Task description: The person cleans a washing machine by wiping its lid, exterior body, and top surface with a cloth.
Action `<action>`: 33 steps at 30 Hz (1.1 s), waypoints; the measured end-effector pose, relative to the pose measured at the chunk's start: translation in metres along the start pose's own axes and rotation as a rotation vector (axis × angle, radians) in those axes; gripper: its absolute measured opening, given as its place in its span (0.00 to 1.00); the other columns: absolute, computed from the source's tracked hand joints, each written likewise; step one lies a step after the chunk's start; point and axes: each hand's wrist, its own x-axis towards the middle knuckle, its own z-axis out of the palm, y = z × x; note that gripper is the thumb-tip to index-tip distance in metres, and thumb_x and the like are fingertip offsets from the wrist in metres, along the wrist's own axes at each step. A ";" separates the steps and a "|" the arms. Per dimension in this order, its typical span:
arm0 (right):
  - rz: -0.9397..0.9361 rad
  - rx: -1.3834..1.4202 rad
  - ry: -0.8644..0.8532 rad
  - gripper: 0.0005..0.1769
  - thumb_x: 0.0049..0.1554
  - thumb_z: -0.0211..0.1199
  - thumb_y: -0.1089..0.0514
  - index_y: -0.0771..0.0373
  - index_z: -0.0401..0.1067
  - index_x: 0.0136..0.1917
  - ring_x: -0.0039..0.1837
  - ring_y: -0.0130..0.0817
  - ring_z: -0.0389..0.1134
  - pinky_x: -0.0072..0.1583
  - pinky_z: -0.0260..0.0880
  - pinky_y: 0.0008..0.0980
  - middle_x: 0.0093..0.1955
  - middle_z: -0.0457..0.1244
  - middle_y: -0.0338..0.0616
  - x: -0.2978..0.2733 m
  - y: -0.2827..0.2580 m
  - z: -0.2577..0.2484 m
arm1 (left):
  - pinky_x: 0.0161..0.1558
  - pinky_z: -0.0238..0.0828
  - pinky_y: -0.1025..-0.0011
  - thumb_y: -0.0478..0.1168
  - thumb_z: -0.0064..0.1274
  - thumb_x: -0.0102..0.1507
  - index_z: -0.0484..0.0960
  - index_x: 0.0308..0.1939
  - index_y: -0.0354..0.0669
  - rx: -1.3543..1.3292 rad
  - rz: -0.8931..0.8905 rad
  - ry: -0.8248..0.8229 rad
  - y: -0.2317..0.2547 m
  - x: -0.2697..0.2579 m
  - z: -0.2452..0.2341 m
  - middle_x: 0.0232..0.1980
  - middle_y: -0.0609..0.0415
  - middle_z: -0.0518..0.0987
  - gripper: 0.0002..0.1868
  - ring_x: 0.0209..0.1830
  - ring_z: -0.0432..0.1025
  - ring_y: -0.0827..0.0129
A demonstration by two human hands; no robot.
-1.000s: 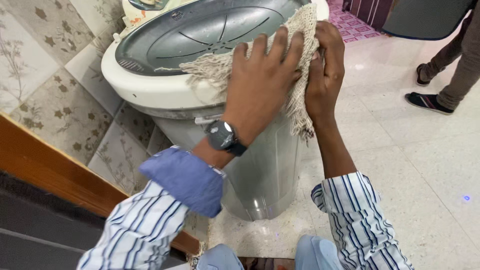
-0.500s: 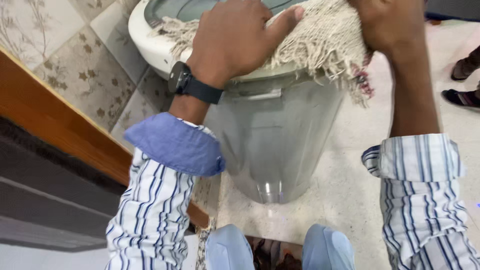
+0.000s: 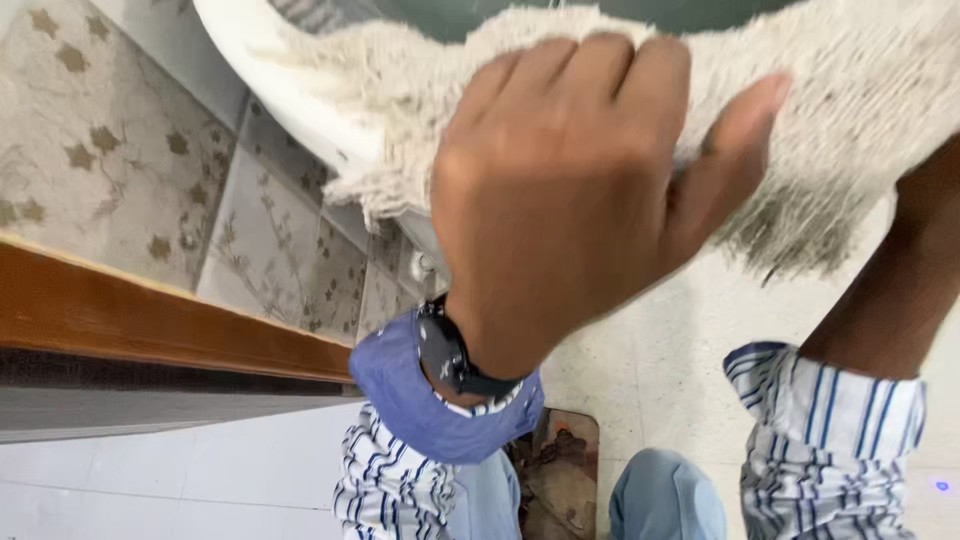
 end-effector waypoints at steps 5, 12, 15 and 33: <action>0.117 -0.021 -0.032 0.21 0.69 0.60 0.42 0.61 0.77 0.48 0.60 0.38 0.69 0.69 0.58 0.39 0.48 0.70 0.41 0.001 0.001 -0.026 | 0.53 0.75 0.66 0.45 0.56 0.70 0.83 0.43 0.45 -0.089 -0.221 -0.149 0.015 0.021 -0.016 0.43 0.56 0.82 0.09 0.44 0.79 0.63; 0.351 -0.073 -0.216 0.13 0.66 0.66 0.48 0.61 0.77 0.50 0.65 0.41 0.70 0.75 0.57 0.41 0.52 0.71 0.42 0.031 -0.049 -0.057 | 0.55 0.75 0.64 0.42 0.56 0.65 0.84 0.42 0.46 -0.167 -0.339 -0.173 0.019 0.031 -0.022 0.42 0.58 0.83 0.06 0.43 0.79 0.66; 0.400 -0.133 -0.322 0.05 0.64 0.65 0.62 0.63 0.76 0.54 0.70 0.44 0.68 0.78 0.57 0.51 0.56 0.71 0.46 0.047 -0.076 -0.059 | 0.58 0.71 0.64 0.42 0.56 0.68 0.84 0.45 0.46 -0.261 -0.476 -0.273 0.024 0.042 -0.037 0.47 0.57 0.83 0.06 0.50 0.78 0.64; 0.796 -0.241 -0.583 0.17 0.70 0.49 0.54 0.62 0.72 0.66 0.71 0.48 0.64 0.75 0.58 0.48 0.66 0.66 0.51 0.085 -0.143 0.037 | 0.78 0.48 0.56 0.44 0.47 0.62 0.74 0.66 0.37 -0.028 -0.446 -0.733 0.003 0.055 -0.061 0.68 0.46 0.74 0.29 0.74 0.63 0.55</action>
